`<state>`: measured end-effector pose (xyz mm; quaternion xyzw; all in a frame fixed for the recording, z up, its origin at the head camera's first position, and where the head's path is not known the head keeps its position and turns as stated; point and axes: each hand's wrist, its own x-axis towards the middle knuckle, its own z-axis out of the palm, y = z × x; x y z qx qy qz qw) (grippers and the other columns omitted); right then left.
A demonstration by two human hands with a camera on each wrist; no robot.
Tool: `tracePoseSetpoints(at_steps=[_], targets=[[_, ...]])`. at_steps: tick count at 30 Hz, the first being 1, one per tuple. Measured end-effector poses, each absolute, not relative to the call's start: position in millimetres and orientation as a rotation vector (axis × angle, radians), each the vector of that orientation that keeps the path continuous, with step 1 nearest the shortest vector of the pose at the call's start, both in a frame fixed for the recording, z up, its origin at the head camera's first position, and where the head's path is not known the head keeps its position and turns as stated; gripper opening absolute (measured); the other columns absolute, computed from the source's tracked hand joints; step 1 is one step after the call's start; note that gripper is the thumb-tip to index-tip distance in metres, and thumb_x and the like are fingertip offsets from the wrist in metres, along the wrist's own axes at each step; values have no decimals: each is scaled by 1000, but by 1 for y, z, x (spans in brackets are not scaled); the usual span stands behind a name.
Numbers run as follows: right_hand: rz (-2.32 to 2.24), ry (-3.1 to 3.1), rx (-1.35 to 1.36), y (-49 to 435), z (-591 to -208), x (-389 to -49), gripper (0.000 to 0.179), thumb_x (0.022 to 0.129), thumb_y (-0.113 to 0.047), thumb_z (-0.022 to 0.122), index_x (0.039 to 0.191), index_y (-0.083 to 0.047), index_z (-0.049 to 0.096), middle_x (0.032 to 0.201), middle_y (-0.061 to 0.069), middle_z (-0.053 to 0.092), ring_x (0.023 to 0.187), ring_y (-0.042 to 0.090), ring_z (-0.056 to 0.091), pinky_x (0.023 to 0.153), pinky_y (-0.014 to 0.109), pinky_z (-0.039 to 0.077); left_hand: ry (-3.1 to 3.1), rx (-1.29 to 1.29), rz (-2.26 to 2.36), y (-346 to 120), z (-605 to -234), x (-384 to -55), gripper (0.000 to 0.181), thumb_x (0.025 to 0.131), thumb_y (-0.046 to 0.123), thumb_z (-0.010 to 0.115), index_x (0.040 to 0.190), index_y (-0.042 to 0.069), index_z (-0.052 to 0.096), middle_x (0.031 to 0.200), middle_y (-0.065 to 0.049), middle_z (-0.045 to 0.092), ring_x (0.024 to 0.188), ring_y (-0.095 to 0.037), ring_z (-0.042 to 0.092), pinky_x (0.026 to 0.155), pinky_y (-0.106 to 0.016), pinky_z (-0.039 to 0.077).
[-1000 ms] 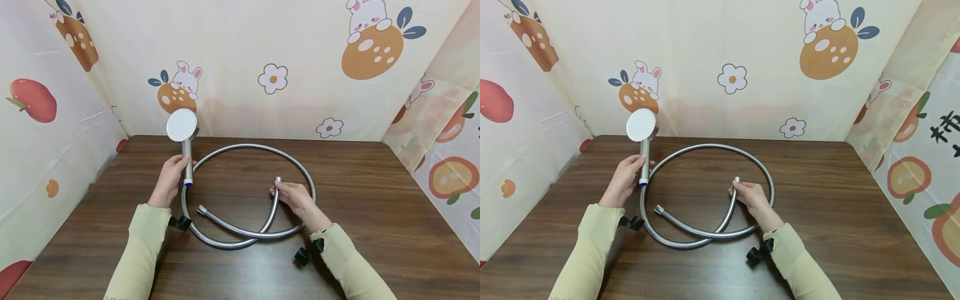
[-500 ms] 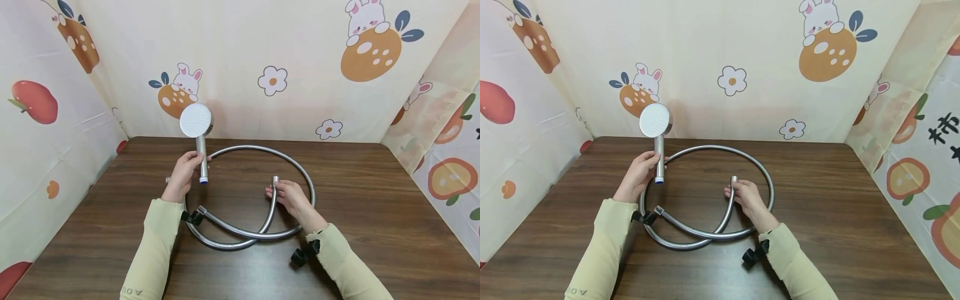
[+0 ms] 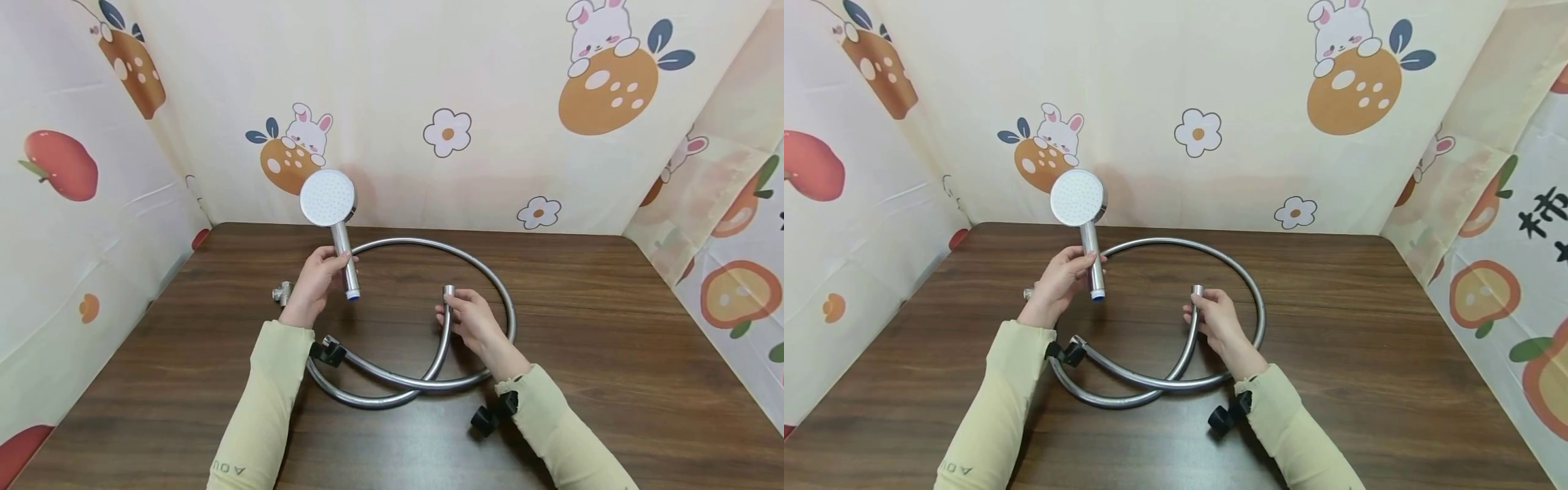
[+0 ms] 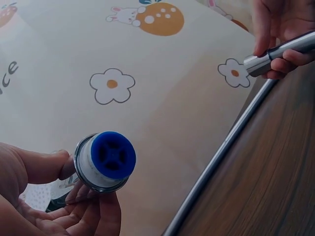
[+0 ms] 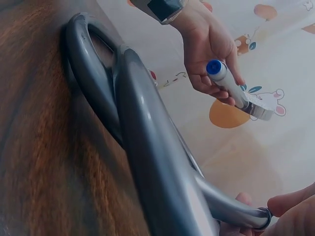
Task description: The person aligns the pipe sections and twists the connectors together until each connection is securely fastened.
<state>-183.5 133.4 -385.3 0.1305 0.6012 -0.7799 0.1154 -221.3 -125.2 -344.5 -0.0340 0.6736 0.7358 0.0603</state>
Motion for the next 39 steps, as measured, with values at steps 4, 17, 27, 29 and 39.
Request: tracePoseSetpoints(at_steps=[4, 17, 27, 29, 39], targets=[[-2285, 1785, 378, 131, -384, -183, 20, 92, -3, 47, 107, -2, 34, 107, 11, 41, 69, 9, 60, 67, 22, 51, 2025, -135, 2228, -120, -344, -223, 30, 92, 14, 52, 116, 2, 40, 106, -14, 61, 82, -12, 57, 88, -39, 38], [-2315, 1823, 352, 127, -383, -184, 21, 88, 0, 53, 99, -7, 36, 90, 2, 49, 64, 8, 60, 62, 22, 51, 2042, -135, 2199, -104, -347, -229, 39, 92, 13, 53, 124, -1, 36, 119, -20, 56, 81, -9, 56, 77, -28, 39], [-2325, 1858, 343, 126, -381, -185, 23, 86, 2, 55, 97, -6, 36, 82, 0, 53, 62, 8, 60, 60, 22, 51, 2020, -149, 2199, -90, -346, -234, 38, 89, 13, 58, 120, 1, 41, 115, -13, 61, 83, -10, 53, 76, -30, 40], [-2322, 1863, 342, 126, -381, -185, 24, 86, 3, 55, 96, -6, 36, 82, 0, 53, 62, 8, 60, 60, 22, 51, 2031, -156, 2187, -87, -346, -234, 39, 88, 13, 59, 120, 1, 41, 115, -14, 60, 82, -10, 52, 76, -30, 41], [-2310, 1892, 324, 125, -382, -185, 25, 85, 4, 56, 96, -5, 35, 82, 2, 52, 61, 8, 59, 58, 22, 51, 2083, -101, 2112, -73, -351, -237, 41, 87, 15, 61, 125, 5, 49, 116, -14, 59, 83, -13, 53, 76, -32, 41]])
